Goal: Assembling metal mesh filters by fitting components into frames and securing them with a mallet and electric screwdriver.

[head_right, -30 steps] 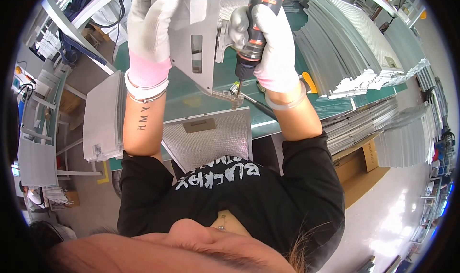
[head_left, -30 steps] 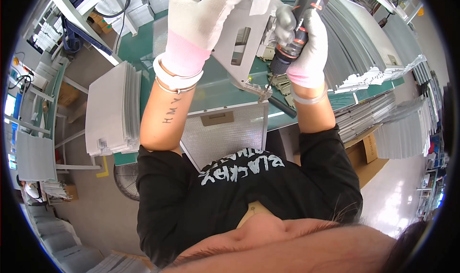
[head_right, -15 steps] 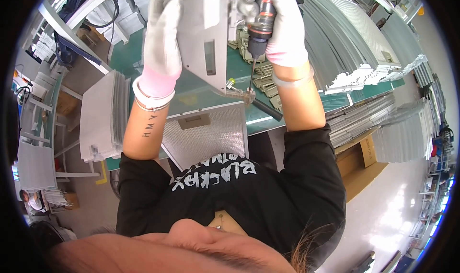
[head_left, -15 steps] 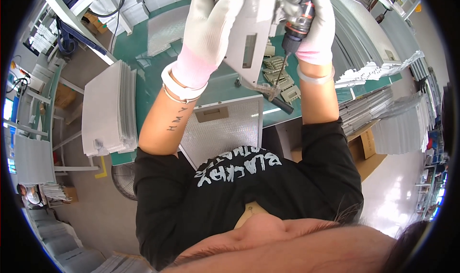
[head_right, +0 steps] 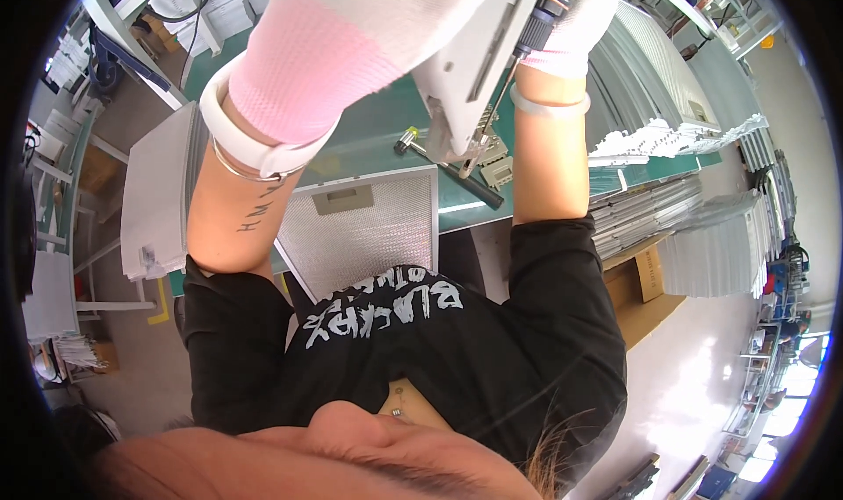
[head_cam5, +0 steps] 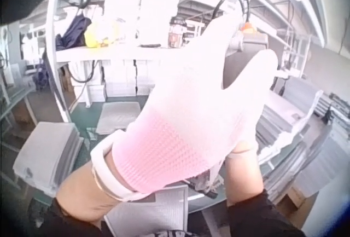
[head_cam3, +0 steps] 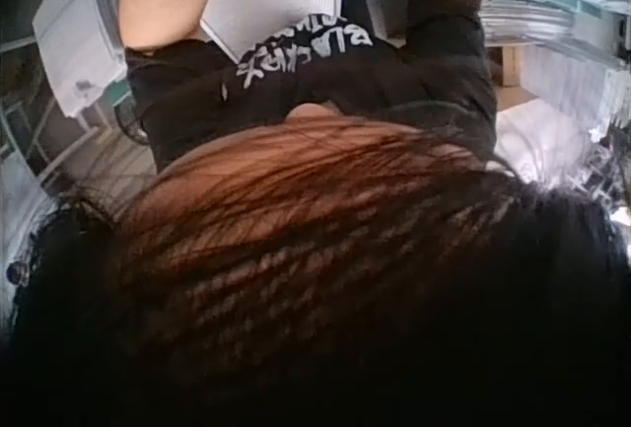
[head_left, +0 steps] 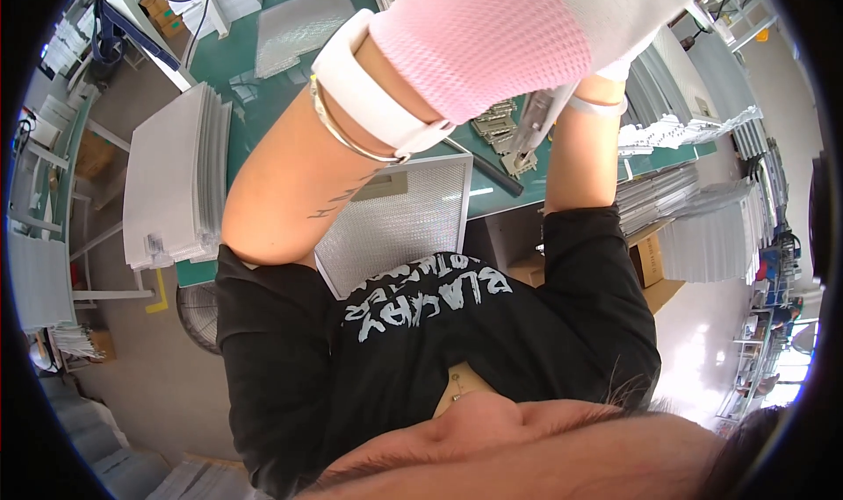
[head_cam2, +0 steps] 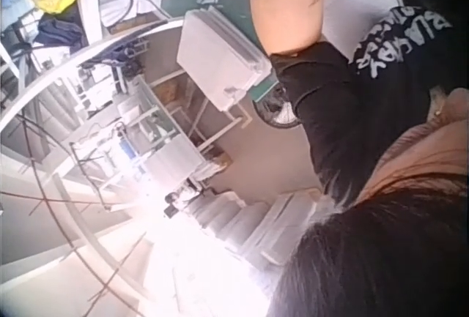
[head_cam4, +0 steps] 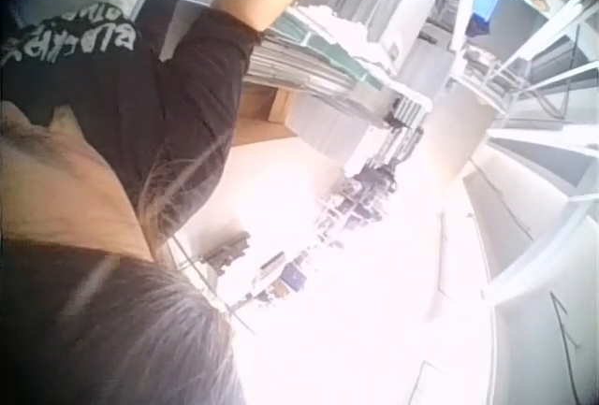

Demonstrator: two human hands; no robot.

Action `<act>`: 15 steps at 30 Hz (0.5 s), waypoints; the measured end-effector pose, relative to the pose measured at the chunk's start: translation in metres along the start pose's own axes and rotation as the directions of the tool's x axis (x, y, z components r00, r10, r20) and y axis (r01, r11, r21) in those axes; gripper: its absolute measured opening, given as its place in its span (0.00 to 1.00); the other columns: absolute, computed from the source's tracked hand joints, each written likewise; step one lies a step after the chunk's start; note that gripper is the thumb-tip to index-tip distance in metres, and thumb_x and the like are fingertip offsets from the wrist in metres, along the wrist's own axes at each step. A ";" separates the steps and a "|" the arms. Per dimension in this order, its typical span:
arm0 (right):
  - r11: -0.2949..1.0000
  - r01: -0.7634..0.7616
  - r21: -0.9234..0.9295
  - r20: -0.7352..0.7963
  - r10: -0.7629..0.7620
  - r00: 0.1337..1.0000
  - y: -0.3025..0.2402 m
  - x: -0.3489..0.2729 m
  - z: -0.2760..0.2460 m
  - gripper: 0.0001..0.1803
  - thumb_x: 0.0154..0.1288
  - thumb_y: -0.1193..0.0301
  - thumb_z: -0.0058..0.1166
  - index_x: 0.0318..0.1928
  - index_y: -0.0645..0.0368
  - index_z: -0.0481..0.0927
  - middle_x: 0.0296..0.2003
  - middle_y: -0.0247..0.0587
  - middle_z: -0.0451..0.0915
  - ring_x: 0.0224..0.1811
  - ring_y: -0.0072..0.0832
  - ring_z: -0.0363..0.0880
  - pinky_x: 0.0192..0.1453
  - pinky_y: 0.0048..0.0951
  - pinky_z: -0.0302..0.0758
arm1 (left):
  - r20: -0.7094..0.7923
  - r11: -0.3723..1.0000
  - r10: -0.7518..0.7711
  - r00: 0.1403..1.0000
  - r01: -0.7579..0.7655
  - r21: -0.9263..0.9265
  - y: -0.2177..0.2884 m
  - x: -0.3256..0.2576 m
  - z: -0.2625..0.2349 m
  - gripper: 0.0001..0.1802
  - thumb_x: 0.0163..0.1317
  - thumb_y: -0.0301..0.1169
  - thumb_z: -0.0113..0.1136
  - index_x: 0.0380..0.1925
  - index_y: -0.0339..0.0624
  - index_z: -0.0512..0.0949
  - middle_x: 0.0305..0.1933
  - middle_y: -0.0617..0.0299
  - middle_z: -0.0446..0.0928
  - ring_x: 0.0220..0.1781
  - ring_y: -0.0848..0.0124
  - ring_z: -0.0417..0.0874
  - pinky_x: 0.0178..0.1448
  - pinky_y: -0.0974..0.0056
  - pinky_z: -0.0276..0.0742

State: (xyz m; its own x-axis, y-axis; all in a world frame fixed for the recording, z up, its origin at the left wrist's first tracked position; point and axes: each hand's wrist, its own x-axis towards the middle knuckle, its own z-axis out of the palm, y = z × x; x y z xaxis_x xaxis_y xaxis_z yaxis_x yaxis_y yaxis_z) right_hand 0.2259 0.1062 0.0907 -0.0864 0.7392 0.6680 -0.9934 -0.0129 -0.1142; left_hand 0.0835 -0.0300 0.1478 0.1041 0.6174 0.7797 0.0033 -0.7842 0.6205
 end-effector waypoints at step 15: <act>0.807 -0.024 -0.589 -0.147 -0.077 0.986 -0.017 -0.016 -0.006 0.20 0.78 0.56 0.49 0.54 0.60 0.77 0.37 0.44 0.84 0.31 0.25 0.84 0.30 0.22 0.81 | 0.059 0.810 -0.194 0.979 0.194 -0.554 -0.069 -0.014 -0.037 0.21 0.75 0.32 0.56 0.63 0.32 0.71 0.56 0.57 0.78 0.55 0.69 0.80 0.62 0.62 0.76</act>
State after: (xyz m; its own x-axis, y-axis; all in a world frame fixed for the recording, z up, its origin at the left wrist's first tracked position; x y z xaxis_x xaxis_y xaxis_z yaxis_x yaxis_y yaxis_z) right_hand 0.2444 0.0985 0.0777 0.0027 0.8288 0.5596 -0.7553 0.3684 -0.5420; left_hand 0.0450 0.0177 0.0971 0.1599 0.7531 0.6381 -0.5281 -0.4809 0.6999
